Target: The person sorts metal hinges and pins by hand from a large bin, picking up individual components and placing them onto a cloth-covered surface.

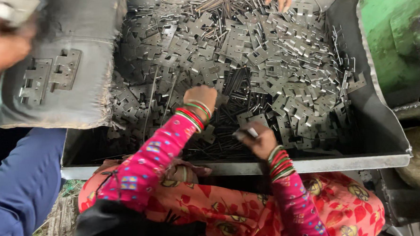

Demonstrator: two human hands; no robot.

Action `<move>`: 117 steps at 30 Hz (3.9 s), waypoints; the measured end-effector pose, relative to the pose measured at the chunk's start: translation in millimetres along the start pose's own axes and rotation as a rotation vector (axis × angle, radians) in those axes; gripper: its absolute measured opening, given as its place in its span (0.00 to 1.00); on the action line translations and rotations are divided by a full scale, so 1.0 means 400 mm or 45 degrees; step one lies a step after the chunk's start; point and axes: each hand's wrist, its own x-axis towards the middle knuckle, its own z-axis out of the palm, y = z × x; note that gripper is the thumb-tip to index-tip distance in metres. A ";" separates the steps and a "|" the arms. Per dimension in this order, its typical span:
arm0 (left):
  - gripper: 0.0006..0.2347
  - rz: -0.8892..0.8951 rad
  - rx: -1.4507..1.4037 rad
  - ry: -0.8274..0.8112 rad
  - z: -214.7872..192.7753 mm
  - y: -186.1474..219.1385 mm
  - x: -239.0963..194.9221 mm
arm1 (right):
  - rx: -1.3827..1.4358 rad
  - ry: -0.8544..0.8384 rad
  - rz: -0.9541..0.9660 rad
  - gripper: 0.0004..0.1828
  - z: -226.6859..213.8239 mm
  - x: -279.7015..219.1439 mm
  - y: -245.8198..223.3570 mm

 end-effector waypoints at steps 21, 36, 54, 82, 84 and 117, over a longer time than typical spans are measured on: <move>0.10 0.230 -0.827 0.208 0.009 0.189 -0.146 | 1.880 0.279 0.860 0.24 -0.034 -0.014 -0.030; 0.02 -0.050 -0.016 0.575 -0.263 -0.106 -0.063 | -0.069 0.203 0.661 0.28 0.017 0.010 0.179; 0.07 -1.027 0.954 1.264 -0.183 -0.783 -0.116 | -0.412 0.867 0.272 0.10 -0.067 -0.035 -0.064; 0.06 0.592 0.281 0.551 0.200 -0.022 0.028 | -0.669 -0.067 0.211 0.11 0.095 0.133 0.012; 0.05 0.624 0.283 0.578 0.201 -0.021 0.022 | -0.787 -0.185 0.223 0.09 0.097 0.146 0.008; 0.17 0.422 -1.594 0.017 -0.043 0.155 -0.091 | 2.195 0.450 0.973 0.20 -0.051 0.012 0.029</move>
